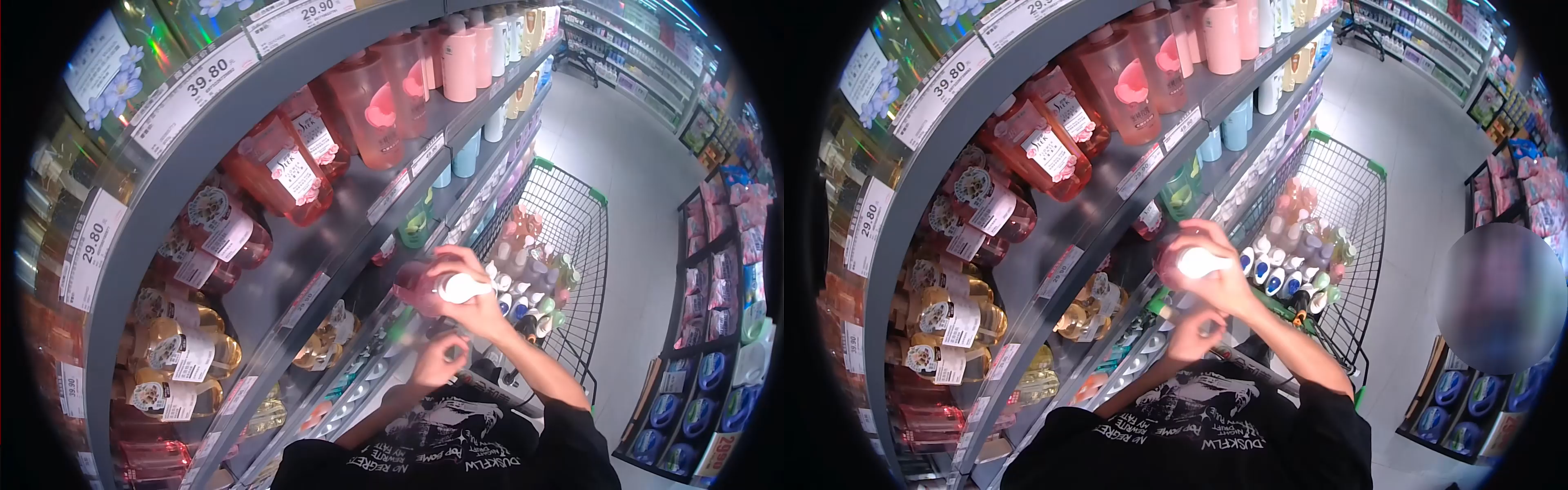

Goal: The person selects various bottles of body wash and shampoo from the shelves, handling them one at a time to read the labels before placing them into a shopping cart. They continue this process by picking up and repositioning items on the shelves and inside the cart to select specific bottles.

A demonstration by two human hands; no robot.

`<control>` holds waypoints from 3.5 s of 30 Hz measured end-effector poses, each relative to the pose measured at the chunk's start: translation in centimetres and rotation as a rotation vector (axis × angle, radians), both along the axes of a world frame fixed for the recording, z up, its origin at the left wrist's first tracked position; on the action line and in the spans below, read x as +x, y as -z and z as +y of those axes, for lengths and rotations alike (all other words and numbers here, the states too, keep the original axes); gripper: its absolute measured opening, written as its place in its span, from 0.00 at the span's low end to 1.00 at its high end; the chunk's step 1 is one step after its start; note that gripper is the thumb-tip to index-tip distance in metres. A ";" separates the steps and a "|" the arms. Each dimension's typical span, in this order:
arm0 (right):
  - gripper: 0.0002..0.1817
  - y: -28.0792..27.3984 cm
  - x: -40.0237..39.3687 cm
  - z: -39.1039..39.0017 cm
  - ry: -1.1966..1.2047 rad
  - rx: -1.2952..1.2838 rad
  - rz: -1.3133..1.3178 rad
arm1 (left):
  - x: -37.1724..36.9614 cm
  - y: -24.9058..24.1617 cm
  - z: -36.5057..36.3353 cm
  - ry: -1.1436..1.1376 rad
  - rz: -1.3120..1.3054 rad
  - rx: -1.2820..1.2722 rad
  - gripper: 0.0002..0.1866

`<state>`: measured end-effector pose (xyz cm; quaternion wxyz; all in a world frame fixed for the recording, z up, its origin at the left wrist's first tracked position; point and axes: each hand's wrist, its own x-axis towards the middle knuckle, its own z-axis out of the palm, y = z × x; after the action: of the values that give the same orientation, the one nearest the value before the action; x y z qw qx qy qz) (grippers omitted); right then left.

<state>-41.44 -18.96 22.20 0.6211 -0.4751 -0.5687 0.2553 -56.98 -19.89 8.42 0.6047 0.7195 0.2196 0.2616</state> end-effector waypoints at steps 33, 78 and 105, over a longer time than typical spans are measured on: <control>0.17 15.4 -9.5 19.7 -0.157 0.312 -0.328 | 0.6 -0.1 -0.2 0.134 0.487 0.679 0.16; 0.28 14.0 -0.2 7.2 0.187 -0.529 -0.385 | 0.6 0.4 -0.6 0.060 0.351 0.785 0.06; 0.14 18.9 2.8 -8.8 0.140 -0.816 -0.613 | -2.7 -1.7 -4.4 0.045 0.340 0.904 0.07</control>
<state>-38.63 -27.74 3.33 0.2054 -0.7688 -0.5454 0.2632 -59.72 -24.29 10.08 0.1923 0.9474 0.1640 0.1966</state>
